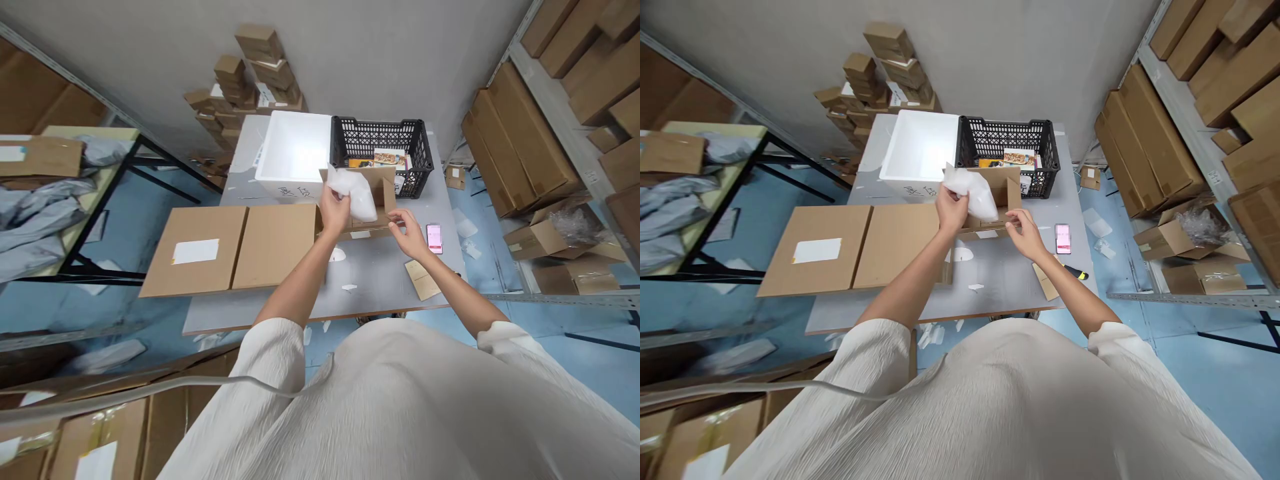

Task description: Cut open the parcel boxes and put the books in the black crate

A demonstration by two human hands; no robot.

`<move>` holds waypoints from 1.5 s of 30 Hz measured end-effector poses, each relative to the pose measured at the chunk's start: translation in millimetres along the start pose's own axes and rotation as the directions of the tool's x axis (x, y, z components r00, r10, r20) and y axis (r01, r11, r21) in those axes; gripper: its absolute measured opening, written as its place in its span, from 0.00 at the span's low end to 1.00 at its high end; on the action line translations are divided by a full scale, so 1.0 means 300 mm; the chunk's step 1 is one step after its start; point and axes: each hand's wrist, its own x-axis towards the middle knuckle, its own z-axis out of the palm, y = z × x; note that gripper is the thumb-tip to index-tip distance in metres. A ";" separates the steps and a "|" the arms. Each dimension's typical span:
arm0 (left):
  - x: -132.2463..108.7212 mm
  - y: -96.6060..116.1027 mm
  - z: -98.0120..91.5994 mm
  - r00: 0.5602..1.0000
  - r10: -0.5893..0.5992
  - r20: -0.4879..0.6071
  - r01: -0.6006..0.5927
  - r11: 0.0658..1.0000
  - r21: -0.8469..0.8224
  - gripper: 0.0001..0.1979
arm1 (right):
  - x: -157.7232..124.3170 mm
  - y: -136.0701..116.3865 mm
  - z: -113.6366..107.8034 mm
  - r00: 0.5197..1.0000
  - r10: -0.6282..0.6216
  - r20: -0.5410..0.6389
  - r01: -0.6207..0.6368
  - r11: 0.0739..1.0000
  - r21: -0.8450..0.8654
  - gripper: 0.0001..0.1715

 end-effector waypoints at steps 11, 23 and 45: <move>-0.065 -0.117 0.067 0.963 -0.132 0.236 0.046 0.940 0.337 0.13 | -0.020 0.061 -0.015 0.997 0.074 0.011 -0.074 0.997 -0.027 0.22; -0.258 0.048 0.075 0.911 0.069 0.406 -0.158 0.969 0.190 0.20 | -0.093 0.169 -0.129 0.981 0.195 -0.023 -0.196 0.979 -0.054 0.18; -0.924 -0.177 0.545 0.379 -0.448 0.810 0.203 0.894 0.400 0.31 | -0.599 0.599 -0.253 0.613 0.790 -0.010 -0.747 0.575 -0.334 0.25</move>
